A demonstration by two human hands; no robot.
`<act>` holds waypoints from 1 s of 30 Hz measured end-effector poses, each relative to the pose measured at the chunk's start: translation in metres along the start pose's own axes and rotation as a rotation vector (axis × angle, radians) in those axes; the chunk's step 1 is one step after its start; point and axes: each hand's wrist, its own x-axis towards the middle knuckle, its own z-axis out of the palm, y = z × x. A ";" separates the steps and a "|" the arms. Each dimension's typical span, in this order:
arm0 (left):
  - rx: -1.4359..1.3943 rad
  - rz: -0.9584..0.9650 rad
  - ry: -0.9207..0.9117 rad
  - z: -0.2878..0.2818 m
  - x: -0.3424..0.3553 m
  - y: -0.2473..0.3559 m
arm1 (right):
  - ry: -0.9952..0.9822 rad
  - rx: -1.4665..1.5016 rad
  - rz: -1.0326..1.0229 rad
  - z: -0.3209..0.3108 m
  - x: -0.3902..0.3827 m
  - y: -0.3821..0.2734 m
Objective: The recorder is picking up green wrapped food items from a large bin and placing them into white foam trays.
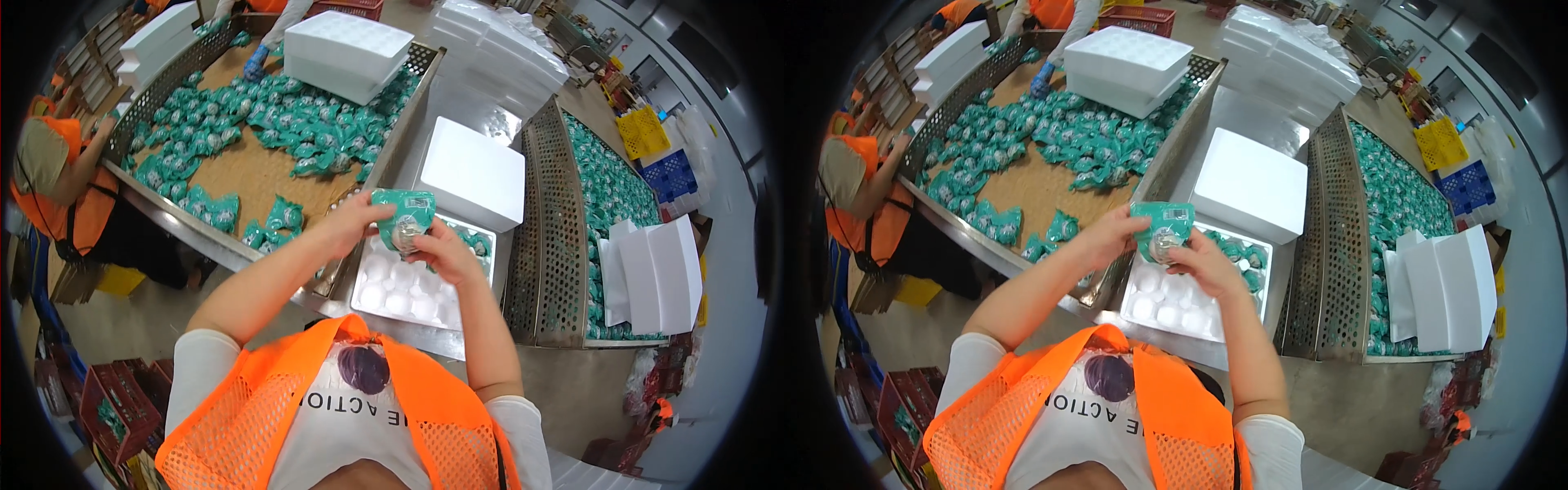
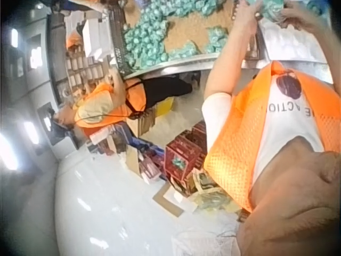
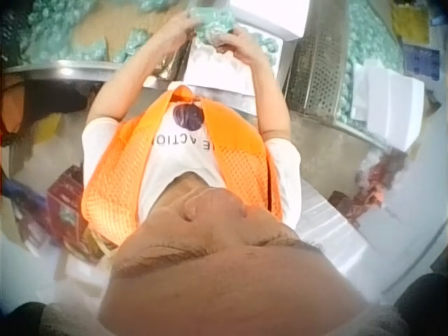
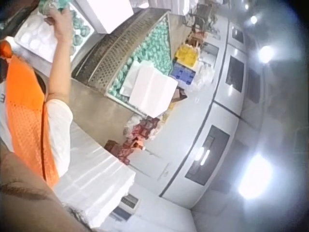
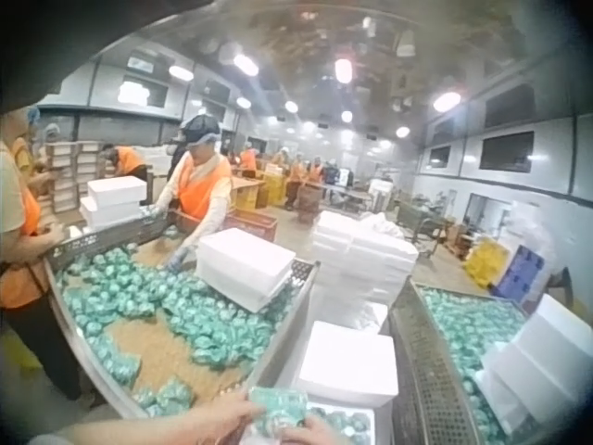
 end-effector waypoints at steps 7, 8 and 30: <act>1.243 0.503 -0.082 -0.030 0.003 -0.007 | -0.034 -0.467 0.212 -0.022 0.039 -0.005; 1.353 0.499 -0.103 -0.025 -0.001 -0.010 | 0.015 -0.829 0.110 -0.019 0.047 0.004; 0.971 0.155 0.268 -0.149 -0.050 0.066 | 0.355 -1.736 -0.051 0.022 0.084 0.077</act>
